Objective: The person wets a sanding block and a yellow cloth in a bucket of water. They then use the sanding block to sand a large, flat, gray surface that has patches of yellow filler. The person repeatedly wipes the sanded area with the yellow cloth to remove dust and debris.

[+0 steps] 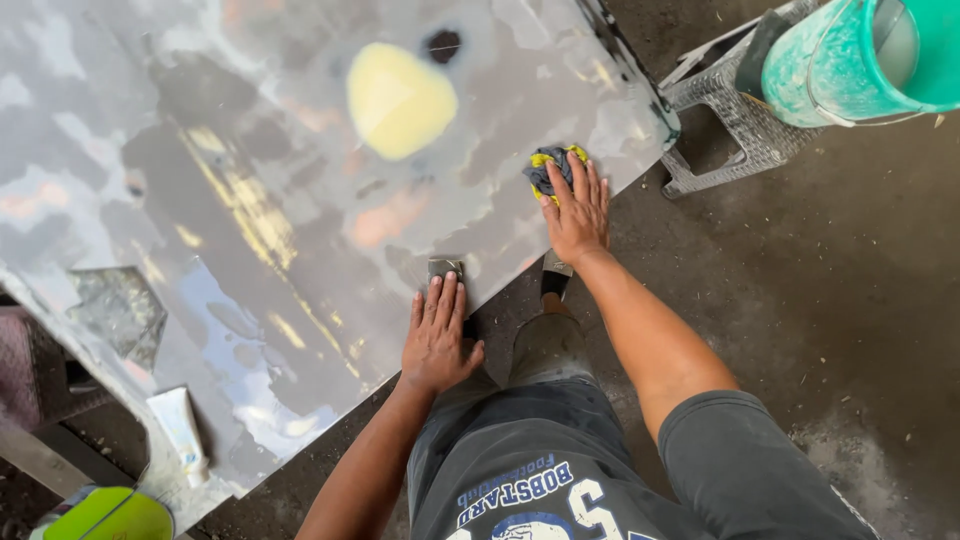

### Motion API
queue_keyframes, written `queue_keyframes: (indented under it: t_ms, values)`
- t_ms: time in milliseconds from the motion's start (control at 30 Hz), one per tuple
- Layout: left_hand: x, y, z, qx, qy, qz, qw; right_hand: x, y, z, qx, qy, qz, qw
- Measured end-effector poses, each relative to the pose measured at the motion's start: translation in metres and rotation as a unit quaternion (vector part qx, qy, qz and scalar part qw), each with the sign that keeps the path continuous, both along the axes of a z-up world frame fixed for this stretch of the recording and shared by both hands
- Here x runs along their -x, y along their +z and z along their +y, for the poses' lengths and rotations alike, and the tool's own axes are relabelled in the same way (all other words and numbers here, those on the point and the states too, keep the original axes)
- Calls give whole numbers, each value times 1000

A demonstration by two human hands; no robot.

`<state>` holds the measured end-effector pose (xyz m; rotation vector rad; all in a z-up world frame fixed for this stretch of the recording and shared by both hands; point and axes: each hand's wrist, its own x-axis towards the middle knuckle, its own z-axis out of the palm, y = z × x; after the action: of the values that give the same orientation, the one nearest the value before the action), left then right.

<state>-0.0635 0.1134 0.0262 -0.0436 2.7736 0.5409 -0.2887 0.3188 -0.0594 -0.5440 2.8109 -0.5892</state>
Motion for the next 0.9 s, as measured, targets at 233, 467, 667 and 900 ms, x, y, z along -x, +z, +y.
queue_keyframes:
  t_ms: [233,467,667,900]
  values:
    - [74,-10,59,4,-31,-35,999,63,0,30,-11,-21,-15,1000]
    - [174,-25,136,-21,-71,-36,997,156,-36,97,50,-39,-31,997]
    - [264,-37,185,-44,-77,-14,996,174,-73,119,187,-55,5,981]
    - [236,-43,154,30,-42,22,998,181,-56,128,117,-162,6,980]
